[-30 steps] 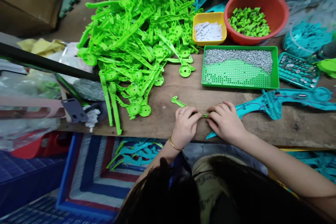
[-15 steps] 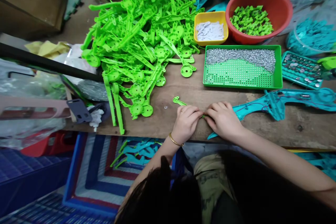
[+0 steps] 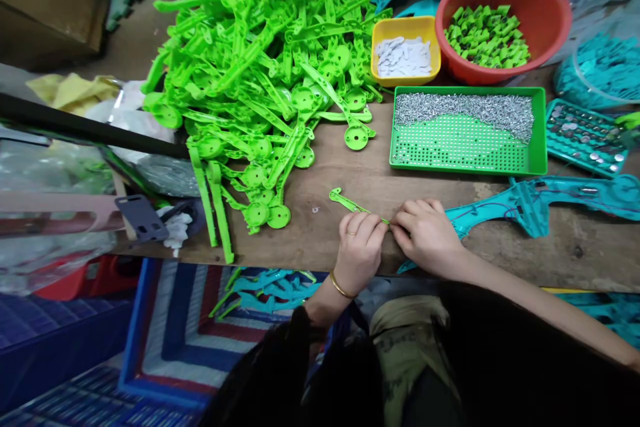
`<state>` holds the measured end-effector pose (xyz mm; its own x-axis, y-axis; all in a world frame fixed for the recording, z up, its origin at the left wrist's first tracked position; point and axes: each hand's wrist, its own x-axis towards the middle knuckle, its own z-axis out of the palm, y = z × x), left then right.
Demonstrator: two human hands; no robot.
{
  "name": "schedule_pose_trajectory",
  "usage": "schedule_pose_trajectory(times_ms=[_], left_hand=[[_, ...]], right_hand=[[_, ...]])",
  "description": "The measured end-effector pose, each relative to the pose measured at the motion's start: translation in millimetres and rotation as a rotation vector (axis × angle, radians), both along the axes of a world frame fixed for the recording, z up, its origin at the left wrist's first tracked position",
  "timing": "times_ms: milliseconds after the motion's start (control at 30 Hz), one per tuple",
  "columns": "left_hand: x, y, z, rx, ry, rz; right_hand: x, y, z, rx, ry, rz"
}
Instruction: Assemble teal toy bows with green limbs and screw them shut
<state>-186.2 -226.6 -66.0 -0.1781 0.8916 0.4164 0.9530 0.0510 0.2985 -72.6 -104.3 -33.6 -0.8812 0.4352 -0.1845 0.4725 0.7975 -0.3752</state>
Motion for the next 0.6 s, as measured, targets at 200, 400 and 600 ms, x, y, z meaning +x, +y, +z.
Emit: schedule_pose_trajectory(times_ms=[200, 400, 600], left_hand=[[5.4, -1.5, -7.2, -0.01, -0.078, 0.028], [16.1, -5.8, -12.5, 0.096, 0.065, 0.015], [5.1, -2.8, -1.7, -0.048, 0.009, -0.04]], right_hand=[[-9.6, 3.4, 2.9, -0.005, -0.076, 0.006], [-8.6, 4.4, 0.5, -0.038, -0.067, -0.02], [18.2, -7.3, -13.4, 0.106, 0.221, 0.048]])
